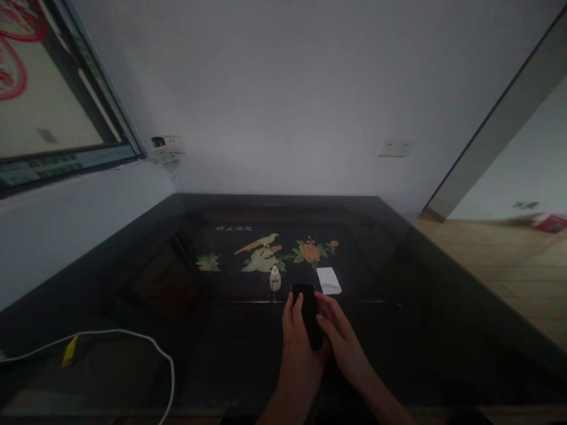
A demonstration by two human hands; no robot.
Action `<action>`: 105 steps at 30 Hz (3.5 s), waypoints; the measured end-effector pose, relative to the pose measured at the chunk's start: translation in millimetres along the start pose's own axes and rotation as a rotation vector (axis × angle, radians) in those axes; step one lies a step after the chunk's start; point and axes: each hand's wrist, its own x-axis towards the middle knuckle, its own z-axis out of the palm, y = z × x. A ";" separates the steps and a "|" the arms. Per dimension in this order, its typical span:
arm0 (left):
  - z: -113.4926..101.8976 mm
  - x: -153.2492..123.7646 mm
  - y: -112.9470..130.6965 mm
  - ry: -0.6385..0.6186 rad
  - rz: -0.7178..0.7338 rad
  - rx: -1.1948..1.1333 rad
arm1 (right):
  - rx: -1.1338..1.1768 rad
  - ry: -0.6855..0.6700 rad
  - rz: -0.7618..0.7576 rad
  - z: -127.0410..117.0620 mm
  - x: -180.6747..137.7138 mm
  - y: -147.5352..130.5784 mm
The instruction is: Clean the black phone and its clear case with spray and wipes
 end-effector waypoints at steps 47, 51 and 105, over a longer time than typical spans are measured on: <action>-56.6 57.4 33.9 -0.474 -0.209 0.744 | -0.837 -0.241 -0.120 -19.0 90.2 -13.5; -48.3 64.8 32.0 -0.427 -0.214 0.761 | -0.730 -0.237 -0.118 -23.1 94.4 -9.5; -68.4 59.3 21.9 -0.315 -0.221 0.657 | -0.413 -0.036 -0.028 -75.5 101.2 3.8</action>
